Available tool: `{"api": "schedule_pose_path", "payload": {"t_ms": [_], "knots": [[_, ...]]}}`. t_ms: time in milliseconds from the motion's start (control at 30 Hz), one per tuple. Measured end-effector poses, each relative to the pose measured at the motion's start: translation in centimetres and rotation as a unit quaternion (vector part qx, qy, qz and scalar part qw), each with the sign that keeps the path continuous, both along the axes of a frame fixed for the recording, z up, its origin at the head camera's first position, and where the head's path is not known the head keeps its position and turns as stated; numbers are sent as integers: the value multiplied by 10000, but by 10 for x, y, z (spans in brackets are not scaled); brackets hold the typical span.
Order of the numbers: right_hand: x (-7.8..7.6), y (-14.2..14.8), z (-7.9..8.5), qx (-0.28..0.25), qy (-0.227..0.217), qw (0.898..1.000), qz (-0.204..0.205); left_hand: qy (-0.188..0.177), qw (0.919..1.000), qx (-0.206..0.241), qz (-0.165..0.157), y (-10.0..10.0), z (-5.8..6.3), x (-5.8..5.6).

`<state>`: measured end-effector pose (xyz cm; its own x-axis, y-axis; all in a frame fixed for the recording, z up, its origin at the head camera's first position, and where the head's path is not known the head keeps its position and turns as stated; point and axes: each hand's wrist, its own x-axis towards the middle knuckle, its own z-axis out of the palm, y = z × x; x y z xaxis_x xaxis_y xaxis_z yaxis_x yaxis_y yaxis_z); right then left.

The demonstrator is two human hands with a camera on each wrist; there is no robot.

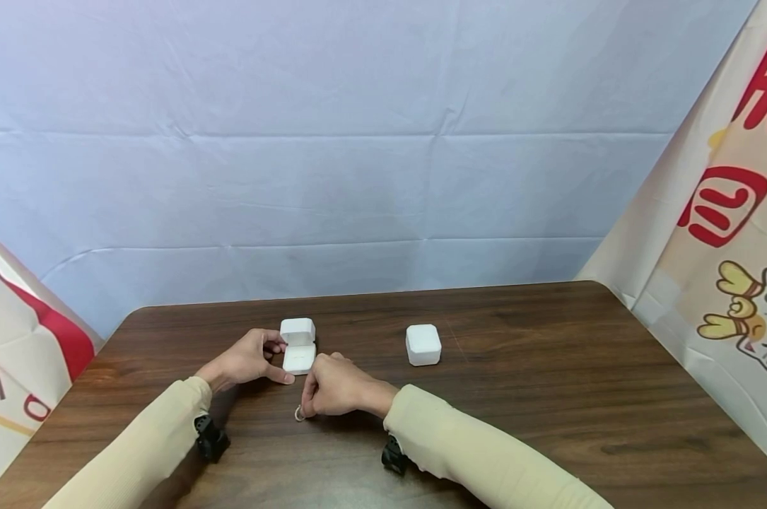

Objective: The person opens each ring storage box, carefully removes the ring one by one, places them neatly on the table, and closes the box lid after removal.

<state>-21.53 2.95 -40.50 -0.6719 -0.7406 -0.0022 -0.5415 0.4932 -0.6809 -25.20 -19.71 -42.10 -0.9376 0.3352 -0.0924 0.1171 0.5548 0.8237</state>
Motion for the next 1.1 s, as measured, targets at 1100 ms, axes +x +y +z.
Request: {"api": "schedule_pose_path", "payload": {"t_ms": [1100], "knots": [[2, -1, 2, 158, -5, 9997, -186, -15, 10000, 5, 14, 1, 1, 1]]}}
